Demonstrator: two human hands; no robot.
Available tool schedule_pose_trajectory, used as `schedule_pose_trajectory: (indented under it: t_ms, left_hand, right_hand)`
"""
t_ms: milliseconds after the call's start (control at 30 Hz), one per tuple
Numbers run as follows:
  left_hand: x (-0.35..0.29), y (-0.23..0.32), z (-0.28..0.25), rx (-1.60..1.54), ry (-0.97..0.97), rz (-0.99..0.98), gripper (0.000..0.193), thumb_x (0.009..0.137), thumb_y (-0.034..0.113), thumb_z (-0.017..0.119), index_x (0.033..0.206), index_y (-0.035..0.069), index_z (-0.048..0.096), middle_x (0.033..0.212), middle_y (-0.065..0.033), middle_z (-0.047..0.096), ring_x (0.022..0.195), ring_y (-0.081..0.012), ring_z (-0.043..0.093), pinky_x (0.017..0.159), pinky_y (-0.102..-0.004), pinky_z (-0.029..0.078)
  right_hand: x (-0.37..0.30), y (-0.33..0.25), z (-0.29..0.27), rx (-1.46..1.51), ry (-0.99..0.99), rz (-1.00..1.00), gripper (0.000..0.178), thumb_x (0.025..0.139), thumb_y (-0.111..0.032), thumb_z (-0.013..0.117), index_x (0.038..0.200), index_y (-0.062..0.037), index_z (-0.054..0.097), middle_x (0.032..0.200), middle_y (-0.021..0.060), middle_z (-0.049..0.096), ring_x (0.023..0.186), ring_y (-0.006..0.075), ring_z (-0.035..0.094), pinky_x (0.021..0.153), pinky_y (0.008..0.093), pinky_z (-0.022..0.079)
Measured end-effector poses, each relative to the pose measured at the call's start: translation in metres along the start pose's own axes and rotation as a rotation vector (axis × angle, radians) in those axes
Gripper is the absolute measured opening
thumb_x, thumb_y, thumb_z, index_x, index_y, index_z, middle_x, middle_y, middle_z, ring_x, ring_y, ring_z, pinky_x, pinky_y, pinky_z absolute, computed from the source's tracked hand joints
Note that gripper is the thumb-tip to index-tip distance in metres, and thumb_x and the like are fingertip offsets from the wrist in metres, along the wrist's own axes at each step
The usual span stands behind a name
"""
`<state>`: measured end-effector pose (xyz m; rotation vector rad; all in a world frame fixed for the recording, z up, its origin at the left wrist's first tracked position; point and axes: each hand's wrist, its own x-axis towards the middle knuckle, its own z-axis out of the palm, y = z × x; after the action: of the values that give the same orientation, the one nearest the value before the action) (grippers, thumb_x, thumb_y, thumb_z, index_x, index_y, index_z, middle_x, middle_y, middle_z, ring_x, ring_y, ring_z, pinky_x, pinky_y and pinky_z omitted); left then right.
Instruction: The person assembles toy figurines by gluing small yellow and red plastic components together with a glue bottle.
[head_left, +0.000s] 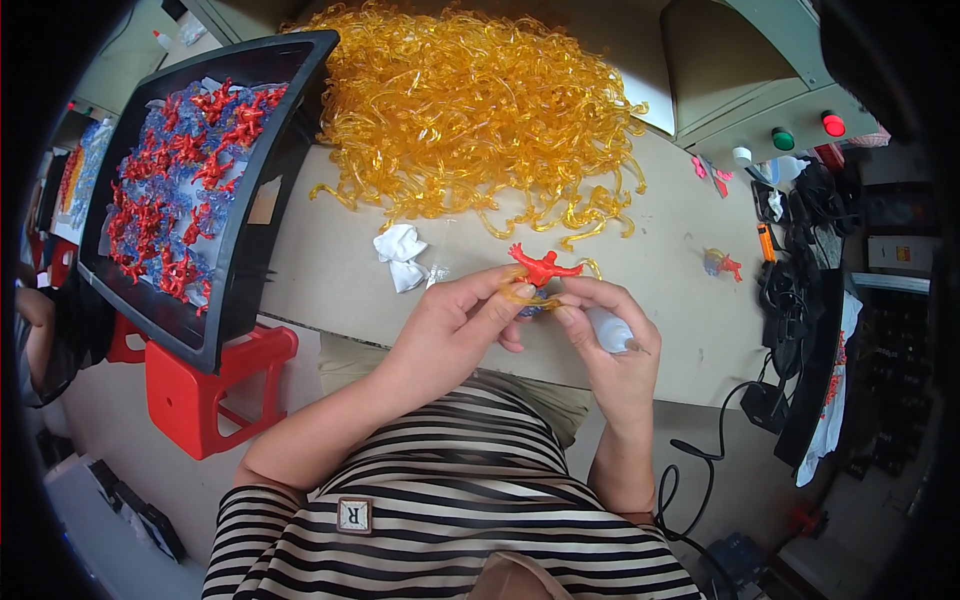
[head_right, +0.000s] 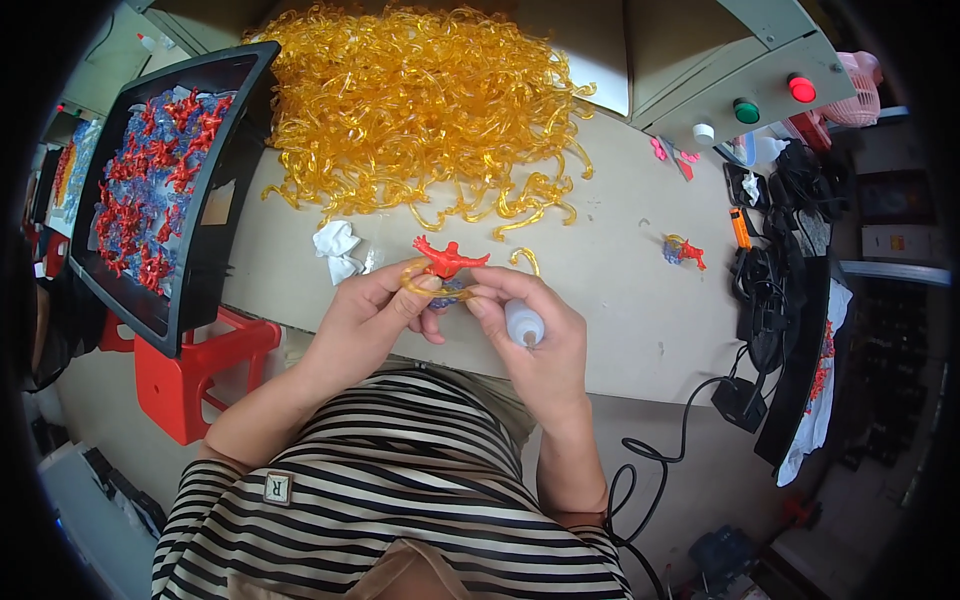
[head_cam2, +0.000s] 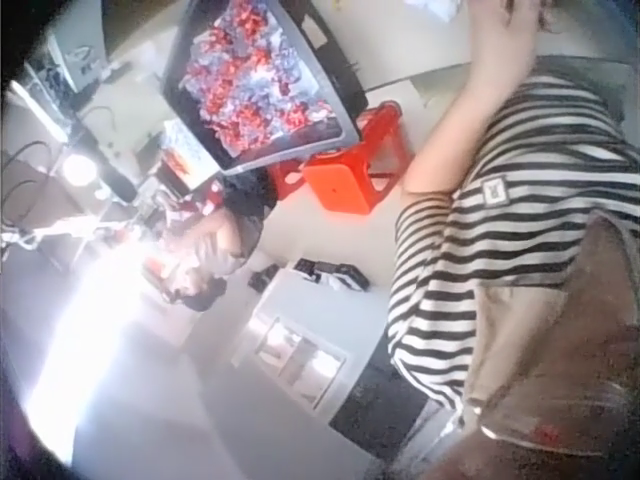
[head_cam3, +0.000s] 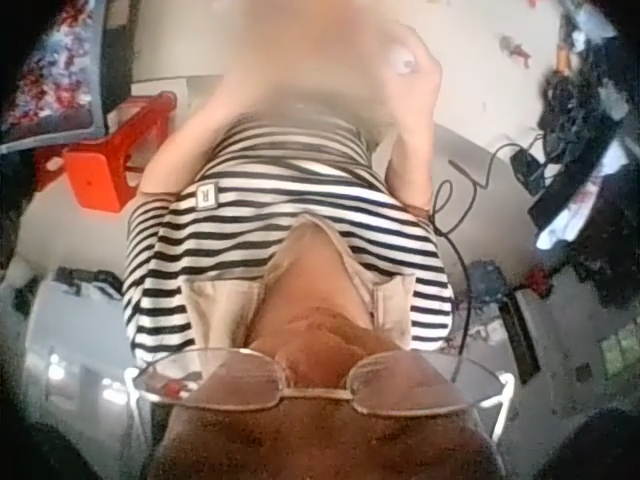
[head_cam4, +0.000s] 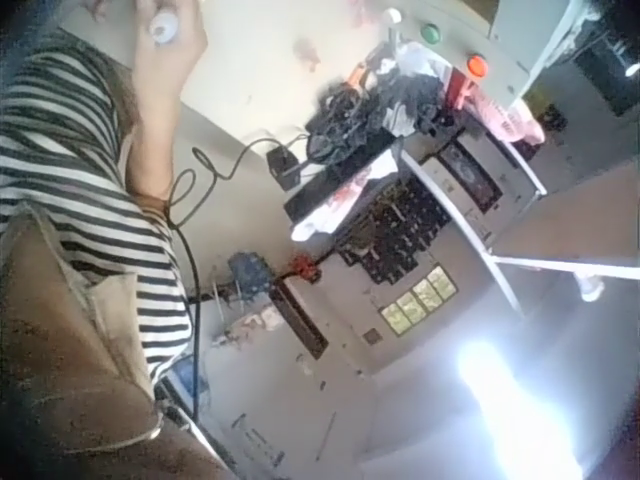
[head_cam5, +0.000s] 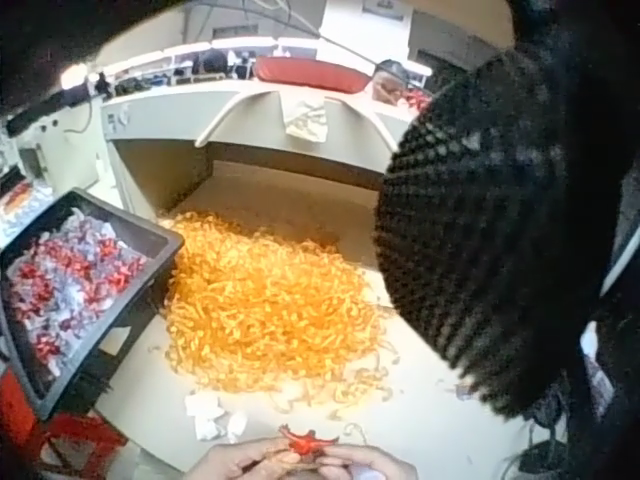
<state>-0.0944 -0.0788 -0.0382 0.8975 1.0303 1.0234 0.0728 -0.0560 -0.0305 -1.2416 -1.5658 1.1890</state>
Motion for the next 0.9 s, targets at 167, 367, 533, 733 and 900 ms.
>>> schedule_pose_trajectory:
  t_ms: [167, 367, 533, 733, 900]
  left_hand:
    - [0.002, -0.005, -0.003, 0.003, -0.043, -0.012, 0.030, 0.093, 0.018, 0.045, 0.115, -0.001, 0.051, 0.083, -0.0011, 0.056, 0.068, -0.0058, 0.052, 0.064, -0.0206, 0.047]
    - [0.009, -0.016, -0.002, -0.155, -0.016, -0.099, 0.028, 0.093, 0.018, 0.045, 0.113, 0.000, 0.052, 0.083, -0.0024, 0.057, 0.068, -0.0067, 0.054, 0.064, -0.0220, 0.049]
    - [0.010, -0.015, -0.006, -0.151, 0.003, -0.136, 0.028, 0.093, 0.019, 0.045, 0.111, 0.000, 0.053, 0.083, -0.0026, 0.057, 0.068, -0.0068, 0.055, 0.064, -0.0222, 0.050]
    - [0.013, -0.021, 0.002, -0.161, 0.066, -0.027, 0.028, 0.092, 0.018, 0.047, 0.111, -0.001, 0.053, 0.084, -0.0032, 0.057, 0.070, -0.0064, 0.055, 0.063, -0.0213, 0.051]
    - [0.011, -0.021, 0.005, -0.030, 0.121, 0.067, 0.027, 0.090, 0.016, 0.050, 0.112, 0.000, 0.054, 0.084, -0.0035, 0.058, 0.070, -0.0063, 0.055, 0.063, -0.0211, 0.050]
  right_hand:
    - [0.002, -0.004, -0.001, -0.294, -0.089, -0.264, 0.015, 0.073, -0.003, 0.067, 0.087, -0.0015, 0.061, 0.084, 0.0092, 0.062, 0.072, 0.0180, 0.059, 0.062, 0.0276, 0.047]
    - [0.001, 0.004, 0.004, -0.321, -0.076, -0.231, 0.015, 0.072, -0.001, 0.067, 0.084, -0.0011, 0.058, 0.082, 0.0084, 0.062, 0.071, 0.0167, 0.059, 0.061, 0.0276, 0.048]
    - [0.000, 0.014, 0.003, 0.088, 0.023, 0.044, 0.012, 0.076, 0.002, 0.062, 0.085, -0.0004, 0.055, 0.082, 0.0048, 0.061, 0.074, 0.0085, 0.056, 0.065, 0.0222, 0.046]
    - [-0.004, 0.011, 0.012, 0.190, -0.079, 0.298, 0.014, 0.078, -0.002, 0.063, 0.088, -0.0013, 0.055, 0.082, 0.0026, 0.060, 0.074, 0.0066, 0.055, 0.067, 0.0208, 0.045]
    - [-0.003, 0.012, 0.009, 0.114, -0.119, 0.199, 0.013, 0.080, -0.002, 0.061, 0.091, -0.0007, 0.056, 0.081, 0.0036, 0.059, 0.071, 0.0076, 0.056, 0.065, 0.0209, 0.046]
